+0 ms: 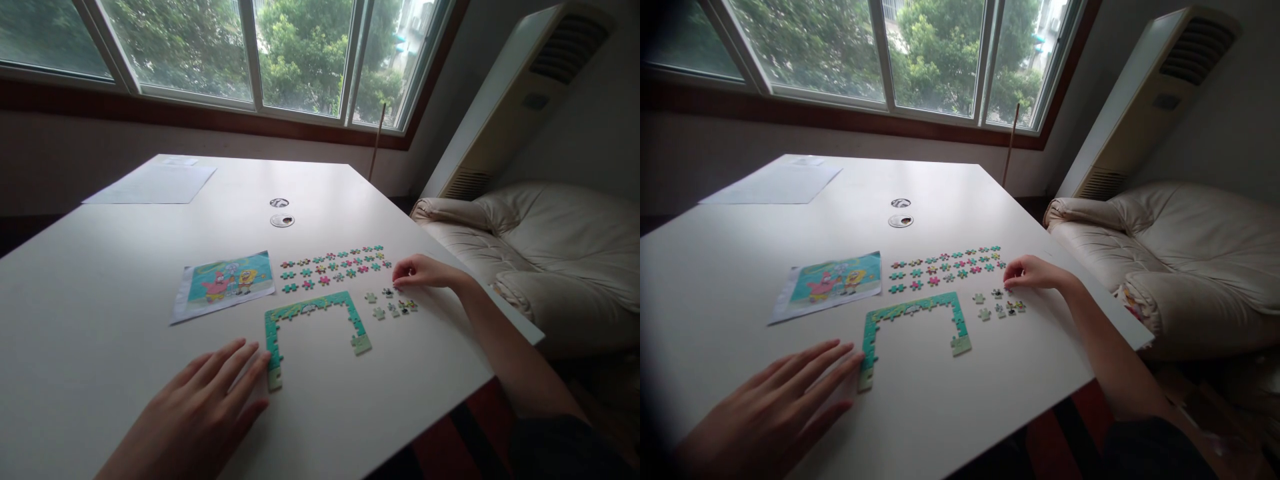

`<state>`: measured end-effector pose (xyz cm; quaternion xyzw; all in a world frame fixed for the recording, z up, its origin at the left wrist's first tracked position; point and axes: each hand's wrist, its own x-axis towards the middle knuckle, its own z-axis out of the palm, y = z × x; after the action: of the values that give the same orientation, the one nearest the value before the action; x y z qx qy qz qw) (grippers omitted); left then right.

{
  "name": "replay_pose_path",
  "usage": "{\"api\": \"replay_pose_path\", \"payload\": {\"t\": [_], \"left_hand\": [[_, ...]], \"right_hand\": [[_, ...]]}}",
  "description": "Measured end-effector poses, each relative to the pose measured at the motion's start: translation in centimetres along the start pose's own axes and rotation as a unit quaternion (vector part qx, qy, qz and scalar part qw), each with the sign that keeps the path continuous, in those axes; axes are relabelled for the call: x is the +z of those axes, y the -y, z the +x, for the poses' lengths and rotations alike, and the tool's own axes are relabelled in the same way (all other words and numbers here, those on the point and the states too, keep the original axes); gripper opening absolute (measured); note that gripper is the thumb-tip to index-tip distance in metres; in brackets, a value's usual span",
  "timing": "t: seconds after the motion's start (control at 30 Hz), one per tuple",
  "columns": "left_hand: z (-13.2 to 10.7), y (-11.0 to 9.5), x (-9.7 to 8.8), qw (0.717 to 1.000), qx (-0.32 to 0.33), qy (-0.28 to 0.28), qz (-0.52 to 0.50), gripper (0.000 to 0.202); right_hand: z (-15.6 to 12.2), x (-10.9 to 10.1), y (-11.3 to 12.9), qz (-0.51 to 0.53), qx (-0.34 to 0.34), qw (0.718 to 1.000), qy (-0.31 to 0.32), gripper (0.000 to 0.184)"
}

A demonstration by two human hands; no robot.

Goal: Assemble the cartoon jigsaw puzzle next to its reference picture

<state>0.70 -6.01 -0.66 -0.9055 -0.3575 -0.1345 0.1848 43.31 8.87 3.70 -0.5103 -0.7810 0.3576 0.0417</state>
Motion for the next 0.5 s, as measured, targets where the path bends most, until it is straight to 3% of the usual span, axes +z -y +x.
{"api": "replay_pose_path", "payload": {"t": [0.1, 0.3, 0.5], "left_hand": [[0.1, 0.1, -0.2, 1.0, 0.013, -0.005, -0.008, 0.036], [0.0, -0.4, -0.5, 0.998, 0.045, -0.01, -0.05, 0.028], [0.3, -1.1, -0.8, 0.995, 0.021, -0.026, -0.094, 0.027]], "right_hand": [[0.2, 0.6, 0.6, -0.014, -0.032, 0.999, -0.025, 0.036], [0.6, 1.7, 1.8, -0.015, -0.087, 0.996, 0.003, 0.034], [0.5, 1.5, 2.1, -0.038, -0.116, 0.992, -0.012, 0.032]]}}
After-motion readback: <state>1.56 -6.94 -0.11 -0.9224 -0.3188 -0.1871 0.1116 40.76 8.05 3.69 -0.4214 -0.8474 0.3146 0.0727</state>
